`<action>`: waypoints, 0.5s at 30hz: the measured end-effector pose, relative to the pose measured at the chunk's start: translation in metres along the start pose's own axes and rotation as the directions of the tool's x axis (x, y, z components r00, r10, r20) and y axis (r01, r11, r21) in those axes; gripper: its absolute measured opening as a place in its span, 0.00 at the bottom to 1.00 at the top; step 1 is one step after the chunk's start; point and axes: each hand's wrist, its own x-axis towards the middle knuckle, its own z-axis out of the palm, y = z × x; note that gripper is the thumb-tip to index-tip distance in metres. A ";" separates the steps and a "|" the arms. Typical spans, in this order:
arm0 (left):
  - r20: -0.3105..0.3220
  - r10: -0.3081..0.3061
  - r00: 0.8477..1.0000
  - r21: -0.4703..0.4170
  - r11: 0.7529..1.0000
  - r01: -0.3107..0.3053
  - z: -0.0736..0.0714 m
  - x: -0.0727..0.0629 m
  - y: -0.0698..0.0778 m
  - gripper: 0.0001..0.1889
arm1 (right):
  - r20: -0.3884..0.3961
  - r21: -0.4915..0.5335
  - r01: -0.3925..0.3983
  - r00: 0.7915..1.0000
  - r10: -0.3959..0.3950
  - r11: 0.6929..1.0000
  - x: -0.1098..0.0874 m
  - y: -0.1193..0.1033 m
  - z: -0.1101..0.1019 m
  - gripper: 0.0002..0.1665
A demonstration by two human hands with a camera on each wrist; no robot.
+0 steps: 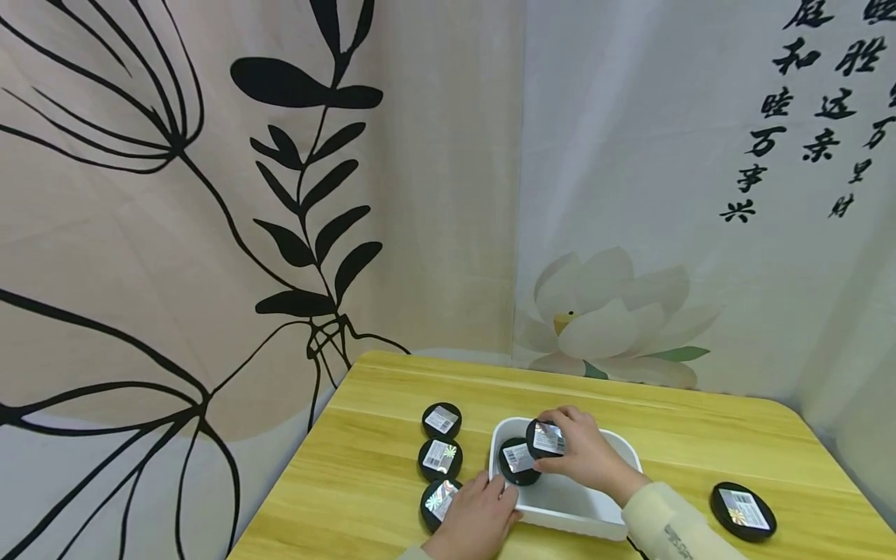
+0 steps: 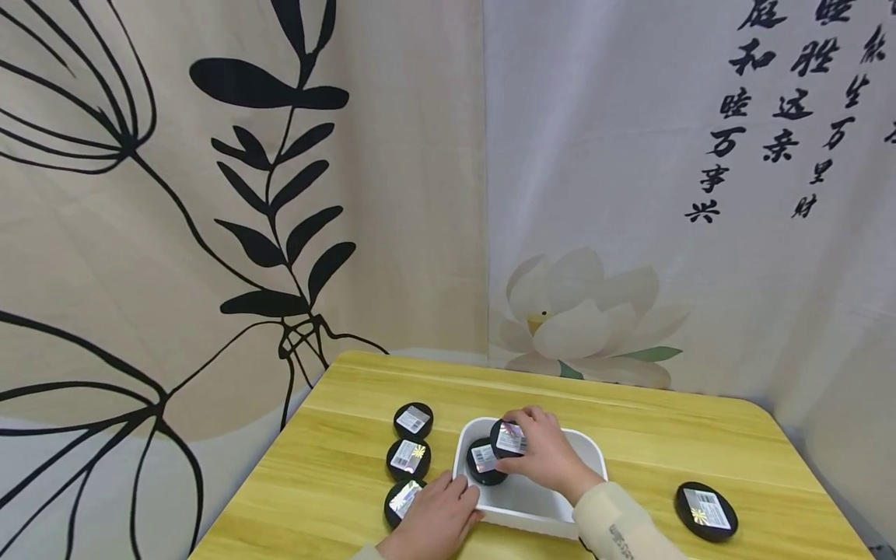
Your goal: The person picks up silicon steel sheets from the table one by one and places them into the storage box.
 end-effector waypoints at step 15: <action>-0.059 0.001 0.998 0.014 1.000 0.000 0.005 -0.002 0.000 0.13 | 0.045 -0.009 0.041 0.998 -0.040 0.999 0.006 -0.004 0.008 0.41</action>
